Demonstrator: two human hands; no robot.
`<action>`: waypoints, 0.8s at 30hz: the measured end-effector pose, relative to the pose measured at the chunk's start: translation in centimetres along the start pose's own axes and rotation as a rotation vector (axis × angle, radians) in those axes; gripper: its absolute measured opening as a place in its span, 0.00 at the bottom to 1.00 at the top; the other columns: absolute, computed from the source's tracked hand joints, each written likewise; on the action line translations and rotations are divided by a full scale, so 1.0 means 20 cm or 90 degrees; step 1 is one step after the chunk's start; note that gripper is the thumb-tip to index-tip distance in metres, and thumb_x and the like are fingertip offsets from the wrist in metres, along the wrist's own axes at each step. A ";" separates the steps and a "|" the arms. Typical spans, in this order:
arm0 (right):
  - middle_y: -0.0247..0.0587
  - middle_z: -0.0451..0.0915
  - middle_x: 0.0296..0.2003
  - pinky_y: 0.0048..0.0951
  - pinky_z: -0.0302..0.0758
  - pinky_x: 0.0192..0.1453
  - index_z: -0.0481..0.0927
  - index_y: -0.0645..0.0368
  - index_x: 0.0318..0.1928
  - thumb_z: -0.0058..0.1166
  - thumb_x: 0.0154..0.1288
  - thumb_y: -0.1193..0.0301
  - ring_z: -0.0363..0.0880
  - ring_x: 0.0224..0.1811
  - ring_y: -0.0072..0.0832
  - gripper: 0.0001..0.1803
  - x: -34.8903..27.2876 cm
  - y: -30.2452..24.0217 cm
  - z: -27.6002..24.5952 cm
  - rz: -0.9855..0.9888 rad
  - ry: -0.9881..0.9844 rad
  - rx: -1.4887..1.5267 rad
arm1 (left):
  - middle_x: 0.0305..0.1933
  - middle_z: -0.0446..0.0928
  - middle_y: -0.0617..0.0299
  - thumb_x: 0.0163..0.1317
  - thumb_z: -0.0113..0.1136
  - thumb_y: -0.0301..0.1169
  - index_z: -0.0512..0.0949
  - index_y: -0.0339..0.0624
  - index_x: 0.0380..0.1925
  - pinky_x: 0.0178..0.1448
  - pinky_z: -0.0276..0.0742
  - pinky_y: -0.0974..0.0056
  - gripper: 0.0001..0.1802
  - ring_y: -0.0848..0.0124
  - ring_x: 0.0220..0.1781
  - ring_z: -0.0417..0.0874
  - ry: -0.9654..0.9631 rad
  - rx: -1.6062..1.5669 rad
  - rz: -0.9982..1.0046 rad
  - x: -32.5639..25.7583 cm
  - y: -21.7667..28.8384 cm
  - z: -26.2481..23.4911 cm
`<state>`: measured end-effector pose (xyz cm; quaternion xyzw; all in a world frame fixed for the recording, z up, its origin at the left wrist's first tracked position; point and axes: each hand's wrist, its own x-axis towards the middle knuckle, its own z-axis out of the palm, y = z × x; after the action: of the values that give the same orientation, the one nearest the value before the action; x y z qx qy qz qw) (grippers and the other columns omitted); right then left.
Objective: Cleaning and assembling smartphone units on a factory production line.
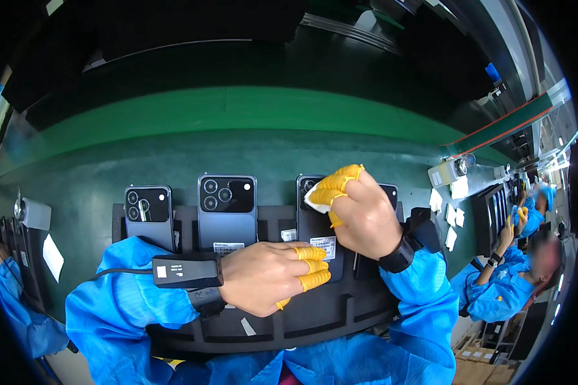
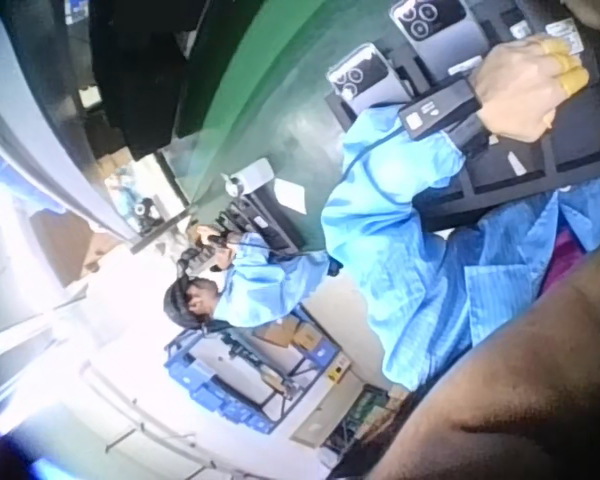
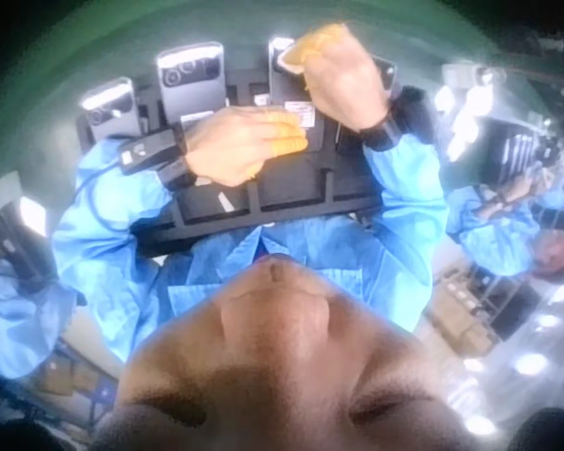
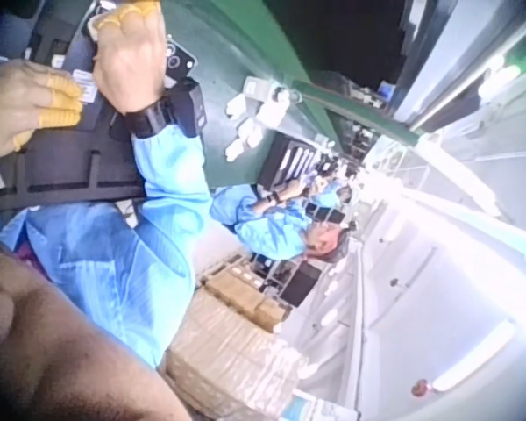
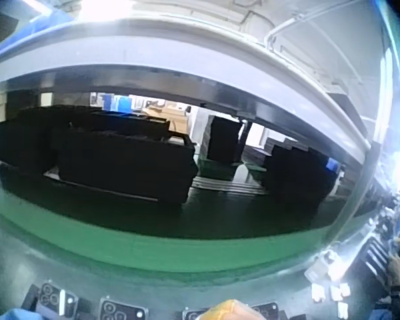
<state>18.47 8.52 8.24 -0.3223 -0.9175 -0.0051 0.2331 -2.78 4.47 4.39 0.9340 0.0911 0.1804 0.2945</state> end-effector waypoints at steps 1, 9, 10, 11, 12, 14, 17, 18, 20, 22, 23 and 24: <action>0.44 0.74 0.29 0.37 0.75 0.43 0.81 0.62 0.29 0.57 0.39 0.81 0.74 0.34 0.41 0.11 0.00 -0.01 0.02 -0.015 0.023 0.030 | 0.57 0.76 0.50 0.42 0.57 0.27 0.73 0.38 0.60 0.73 0.65 0.56 0.36 0.60 0.67 0.72 0.003 0.001 0.003 0.00 0.00 0.00; 0.43 0.74 0.26 0.37 0.76 0.38 0.79 0.62 0.24 0.56 0.36 0.81 0.74 0.32 0.42 0.08 0.01 -0.09 -0.06 -0.003 -0.088 0.112 | 0.56 0.76 0.50 0.43 0.57 0.28 0.74 0.38 0.59 0.73 0.66 0.57 0.36 0.60 0.66 0.73 -0.033 -0.002 -0.030 -0.01 0.00 -0.01; 0.43 0.74 0.26 0.37 0.76 0.38 0.79 0.62 0.24 0.56 0.36 0.81 0.74 0.32 0.42 0.08 0.00 -0.08 -0.08 -0.004 -0.090 0.111 | 0.56 0.77 0.50 0.43 0.57 0.28 0.74 0.38 0.59 0.73 0.66 0.57 0.35 0.60 0.66 0.73 -0.008 0.004 -0.008 0.00 0.00 0.00; 0.43 0.74 0.26 0.38 0.76 0.38 0.79 0.62 0.23 0.56 0.35 0.81 0.74 0.32 0.42 0.08 -0.01 -0.07 -0.11 0.009 -0.039 0.068 | 0.55 0.77 0.50 0.43 0.57 0.28 0.74 0.37 0.58 0.73 0.66 0.57 0.35 0.60 0.66 0.73 0.018 0.010 0.013 0.01 0.00 0.00; 0.44 0.75 0.26 0.38 0.76 0.38 0.79 0.62 0.23 0.56 0.35 0.82 0.75 0.32 0.42 0.08 -0.01 -0.05 -0.12 0.022 0.011 0.026 | 0.55 0.77 0.50 0.43 0.57 0.28 0.74 0.37 0.58 0.73 0.66 0.57 0.35 0.60 0.66 0.73 0.021 0.009 0.012 0.01 0.00 0.00; 0.44 0.76 0.27 0.38 0.77 0.41 0.79 0.64 0.23 0.58 0.32 0.84 0.76 0.34 0.43 0.10 0.00 0.00 -0.13 0.022 0.065 -0.030 | 0.54 0.77 0.50 0.43 0.57 0.27 0.75 0.36 0.57 0.74 0.64 0.57 0.34 0.61 0.66 0.73 0.020 0.025 0.013 0.01 0.00 -0.01; 0.44 0.77 0.28 0.38 0.77 0.42 0.79 0.64 0.23 0.59 0.33 0.84 0.76 0.35 0.43 0.10 0.01 0.04 -0.08 -0.002 0.097 -0.051 | 0.54 0.78 0.50 0.43 0.57 0.27 0.75 0.35 0.57 0.75 0.64 0.57 0.33 0.61 0.66 0.73 0.026 0.014 0.019 0.02 0.00 0.00; 0.44 0.77 0.28 0.38 0.77 0.42 0.80 0.64 0.23 0.59 0.33 0.84 0.76 0.35 0.43 0.10 0.00 0.05 -0.06 0.001 0.072 -0.040 | 0.54 0.78 0.50 0.43 0.57 0.27 0.75 0.35 0.57 0.75 0.64 0.57 0.33 0.61 0.66 0.73 0.025 0.015 0.021 0.02 0.00 0.00; 0.44 0.77 0.28 0.38 0.77 0.43 0.81 0.63 0.24 0.59 0.33 0.84 0.76 0.35 0.43 0.10 0.00 0.05 -0.04 -0.001 0.049 -0.024 | 0.53 0.78 0.50 0.43 0.57 0.27 0.75 0.35 0.57 0.75 0.64 0.58 0.33 0.61 0.66 0.73 0.031 0.009 0.022 0.01 0.00 0.00; 0.44 0.78 0.28 0.38 0.78 0.43 0.82 0.64 0.25 0.58 0.34 0.84 0.77 0.35 0.42 0.11 -0.02 0.02 -0.02 0.037 0.028 -0.009 | 0.53 0.78 0.50 0.43 0.57 0.27 0.75 0.35 0.57 0.75 0.65 0.58 0.33 0.61 0.66 0.73 0.028 0.014 0.021 0.01 0.00 0.00; 0.44 0.78 0.29 0.38 0.78 0.44 0.83 0.64 0.27 0.57 0.34 0.83 0.77 0.35 0.42 0.12 -0.01 0.01 -0.01 0.014 0.052 0.004 | 0.53 0.78 0.51 0.43 0.57 0.27 0.75 0.35 0.57 0.74 0.65 0.58 0.33 0.61 0.66 0.73 0.025 0.017 0.021 0.01 0.00 0.00; 0.44 0.78 0.29 0.38 0.78 0.44 0.83 0.64 0.27 0.57 0.34 0.83 0.77 0.35 0.42 0.12 0.00 0.00 0.00 0.015 0.051 0.005 | 0.53 0.78 0.51 0.43 0.57 0.27 0.75 0.35 0.57 0.74 0.65 0.58 0.33 0.61 0.66 0.73 0.025 0.016 0.020 0.01 0.00 0.00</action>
<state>18.54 8.49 8.24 -0.3314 -0.9037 -0.0120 0.2709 -2.50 4.55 4.38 0.9353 0.0843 0.2024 0.2778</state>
